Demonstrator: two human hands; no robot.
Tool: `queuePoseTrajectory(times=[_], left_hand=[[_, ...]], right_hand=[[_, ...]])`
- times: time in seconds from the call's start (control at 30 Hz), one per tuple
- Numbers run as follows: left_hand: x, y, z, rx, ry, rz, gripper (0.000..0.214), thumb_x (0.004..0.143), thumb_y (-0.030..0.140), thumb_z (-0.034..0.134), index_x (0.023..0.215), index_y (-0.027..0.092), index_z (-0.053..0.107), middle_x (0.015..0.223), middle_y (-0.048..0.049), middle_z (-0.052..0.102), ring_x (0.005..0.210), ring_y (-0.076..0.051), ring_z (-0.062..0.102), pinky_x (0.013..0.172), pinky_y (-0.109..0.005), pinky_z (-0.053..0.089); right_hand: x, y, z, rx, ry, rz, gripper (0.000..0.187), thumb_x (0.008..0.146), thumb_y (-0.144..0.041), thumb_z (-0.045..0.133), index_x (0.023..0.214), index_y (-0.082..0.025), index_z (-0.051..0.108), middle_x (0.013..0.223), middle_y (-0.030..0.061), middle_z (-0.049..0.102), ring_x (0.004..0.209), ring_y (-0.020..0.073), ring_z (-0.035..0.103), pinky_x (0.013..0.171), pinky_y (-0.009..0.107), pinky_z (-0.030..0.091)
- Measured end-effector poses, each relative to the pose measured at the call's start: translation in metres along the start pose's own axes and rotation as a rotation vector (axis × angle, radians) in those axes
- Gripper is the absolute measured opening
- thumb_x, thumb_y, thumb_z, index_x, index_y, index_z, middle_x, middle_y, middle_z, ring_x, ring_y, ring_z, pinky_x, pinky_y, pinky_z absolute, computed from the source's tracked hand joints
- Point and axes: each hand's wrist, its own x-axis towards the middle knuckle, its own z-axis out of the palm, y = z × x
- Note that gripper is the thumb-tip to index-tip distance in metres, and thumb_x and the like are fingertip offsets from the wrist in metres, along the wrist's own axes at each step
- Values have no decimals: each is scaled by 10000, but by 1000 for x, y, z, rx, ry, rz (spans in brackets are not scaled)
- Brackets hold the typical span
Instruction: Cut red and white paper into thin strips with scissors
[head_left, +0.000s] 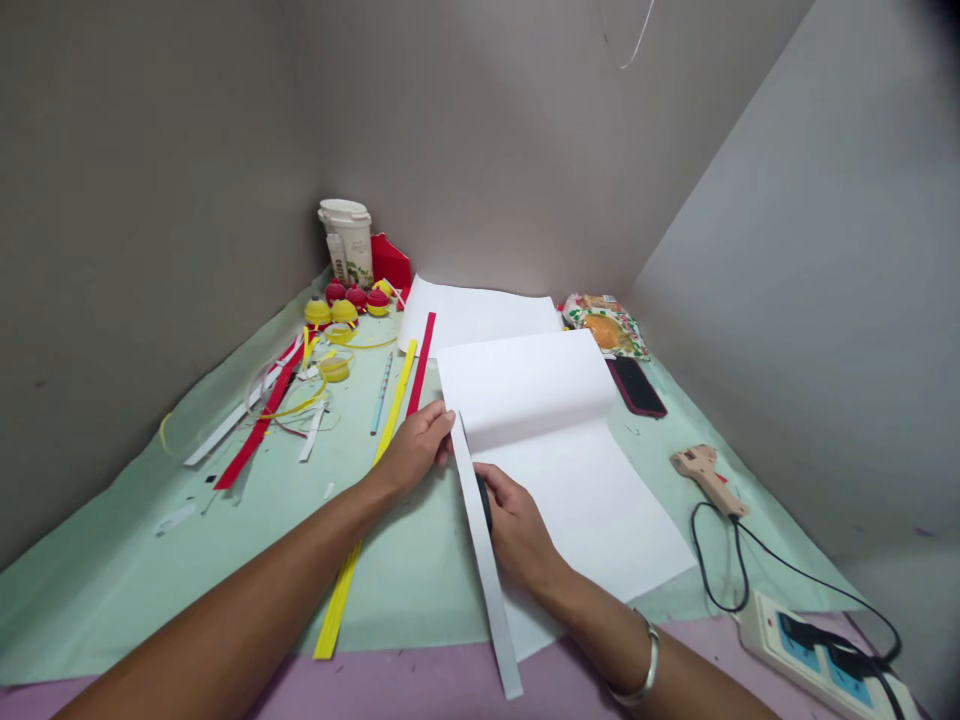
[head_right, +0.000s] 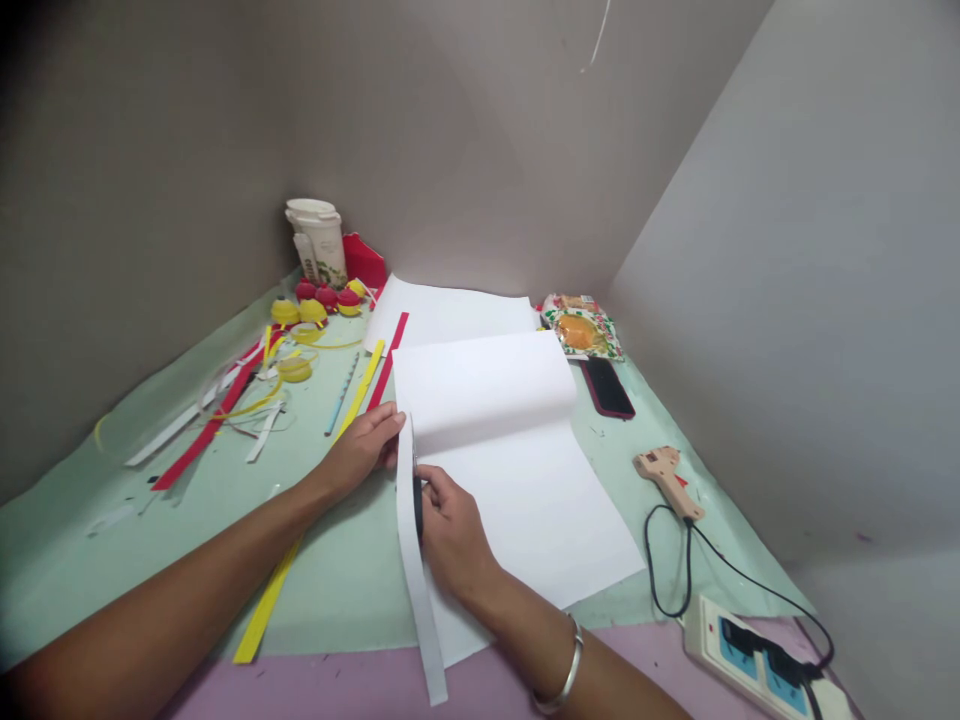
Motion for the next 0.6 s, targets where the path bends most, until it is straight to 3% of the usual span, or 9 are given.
queuePoseTrajectory(times=[0.3, 0.6], left_hand=[[-1, 0, 0, 7, 23, -4, 306, 901, 423, 449, 686, 205, 446, 496, 43, 472, 450, -102, 418, 456, -240, 300], [1, -6, -2, 7, 21, 12, 296, 901, 423, 456, 702, 204, 452, 490, 47, 458, 460, -100, 413, 450, -225, 294]], right_hand=[[0, 1, 0, -13, 6, -1, 312, 880, -244, 476, 1130, -238, 663, 772, -13, 643, 730, 161, 544, 734, 279, 454], [0, 4, 0, 15, 2, 15, 294, 879, -239, 476, 1103, -241, 666, 587, -61, 477, 570, 125, 425, 652, 260, 427]])
